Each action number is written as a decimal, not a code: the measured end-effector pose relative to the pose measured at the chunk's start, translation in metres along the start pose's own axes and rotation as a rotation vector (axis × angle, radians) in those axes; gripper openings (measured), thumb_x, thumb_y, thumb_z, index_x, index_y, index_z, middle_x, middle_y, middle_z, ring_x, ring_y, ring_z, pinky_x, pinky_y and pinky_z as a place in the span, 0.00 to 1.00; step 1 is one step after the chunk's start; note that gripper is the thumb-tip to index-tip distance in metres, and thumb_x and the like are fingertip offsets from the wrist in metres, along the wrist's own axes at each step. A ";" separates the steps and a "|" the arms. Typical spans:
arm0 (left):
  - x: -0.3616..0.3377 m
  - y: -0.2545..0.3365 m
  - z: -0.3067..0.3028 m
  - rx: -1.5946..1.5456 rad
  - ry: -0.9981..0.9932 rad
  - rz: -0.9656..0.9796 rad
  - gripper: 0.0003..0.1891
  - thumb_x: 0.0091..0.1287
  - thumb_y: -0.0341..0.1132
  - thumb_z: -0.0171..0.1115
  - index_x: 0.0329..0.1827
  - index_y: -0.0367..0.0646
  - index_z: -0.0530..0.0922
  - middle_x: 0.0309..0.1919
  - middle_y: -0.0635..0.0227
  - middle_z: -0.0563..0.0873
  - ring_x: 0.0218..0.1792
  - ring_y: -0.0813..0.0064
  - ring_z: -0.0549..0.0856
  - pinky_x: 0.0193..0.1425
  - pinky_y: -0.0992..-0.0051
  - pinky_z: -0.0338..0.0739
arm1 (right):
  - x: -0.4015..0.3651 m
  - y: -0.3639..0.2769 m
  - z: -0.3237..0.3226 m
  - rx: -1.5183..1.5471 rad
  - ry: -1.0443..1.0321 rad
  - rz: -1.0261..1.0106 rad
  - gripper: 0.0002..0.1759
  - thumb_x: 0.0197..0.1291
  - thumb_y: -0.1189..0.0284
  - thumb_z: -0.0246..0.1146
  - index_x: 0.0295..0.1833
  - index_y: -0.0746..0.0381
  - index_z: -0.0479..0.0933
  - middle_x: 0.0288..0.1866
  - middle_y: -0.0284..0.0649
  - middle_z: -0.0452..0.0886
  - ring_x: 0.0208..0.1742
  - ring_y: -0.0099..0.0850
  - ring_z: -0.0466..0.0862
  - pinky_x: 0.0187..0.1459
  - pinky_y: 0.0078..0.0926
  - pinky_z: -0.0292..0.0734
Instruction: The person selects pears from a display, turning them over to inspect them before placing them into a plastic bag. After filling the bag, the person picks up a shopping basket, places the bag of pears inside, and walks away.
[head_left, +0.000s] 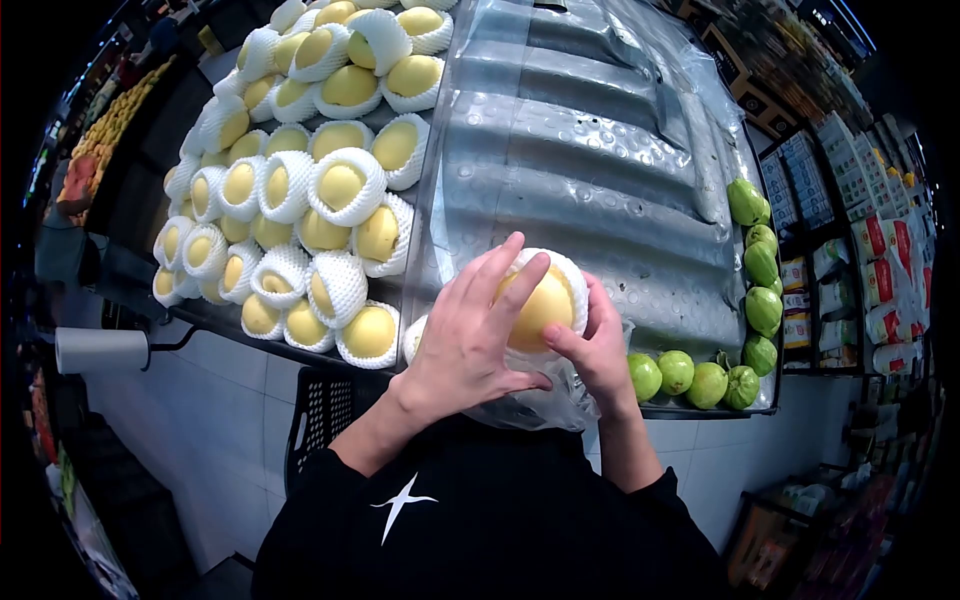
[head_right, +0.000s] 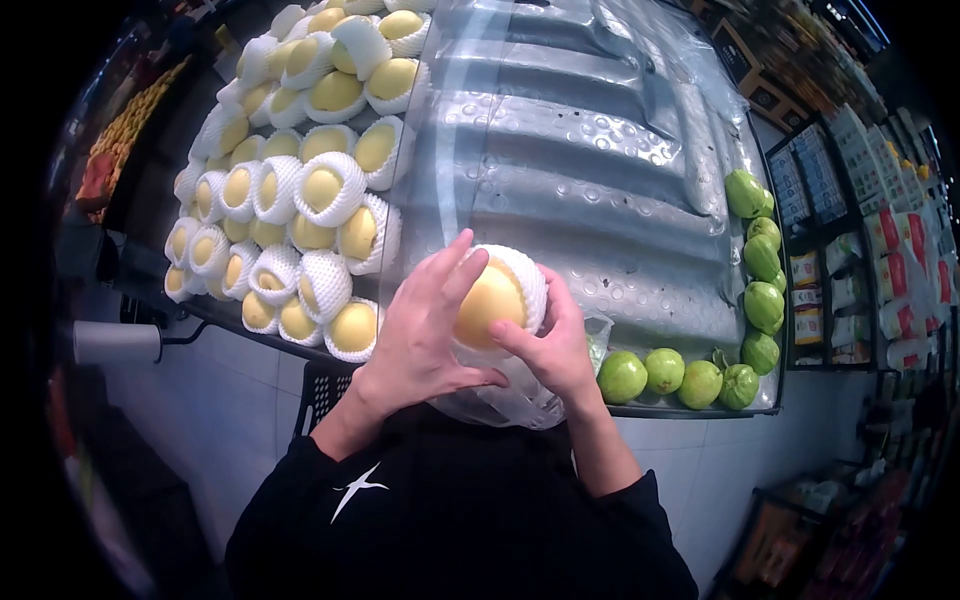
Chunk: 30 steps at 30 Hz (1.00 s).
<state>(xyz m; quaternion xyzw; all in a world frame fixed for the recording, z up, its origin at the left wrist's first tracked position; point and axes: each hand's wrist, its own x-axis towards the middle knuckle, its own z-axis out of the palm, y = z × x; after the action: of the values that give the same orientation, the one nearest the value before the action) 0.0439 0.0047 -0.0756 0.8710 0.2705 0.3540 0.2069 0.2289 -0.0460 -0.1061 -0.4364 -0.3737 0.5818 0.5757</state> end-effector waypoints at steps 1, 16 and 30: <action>0.000 -0.003 0.002 0.001 0.003 0.000 0.61 0.39 0.47 0.85 0.79 0.49 0.58 0.72 0.49 0.65 0.68 0.45 0.71 0.69 0.54 0.70 | 0.001 0.001 0.002 -0.073 -0.012 -0.035 0.45 0.53 0.70 0.78 0.71 0.69 0.61 0.64 0.44 0.75 0.64 0.31 0.77 0.65 0.32 0.73; 0.025 -0.096 -0.049 -1.098 0.170 -0.418 0.63 0.44 0.47 0.87 0.79 0.36 0.54 0.64 0.59 0.75 0.63 0.69 0.78 0.68 0.71 0.72 | -0.005 -0.013 -0.004 -0.134 -0.035 -0.159 0.45 0.60 0.59 0.72 0.77 0.64 0.60 0.66 0.48 0.73 0.54 0.30 0.80 0.46 0.22 0.79; 0.121 -0.198 -0.106 0.622 0.250 -0.777 0.53 0.45 0.65 0.75 0.73 0.47 0.68 0.61 0.52 0.77 0.63 0.51 0.79 0.66 0.59 0.75 | -0.031 -0.011 -0.033 -0.405 0.202 -0.192 0.26 0.61 0.79 0.67 0.65 0.65 0.74 0.57 0.41 0.81 0.48 0.23 0.82 0.42 0.18 0.79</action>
<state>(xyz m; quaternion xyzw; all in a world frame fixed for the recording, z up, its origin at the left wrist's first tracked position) -0.0250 0.2493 -0.0535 0.6776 0.6895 0.2551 0.0202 0.2621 -0.0782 -0.1047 -0.5614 -0.4629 0.3909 0.5637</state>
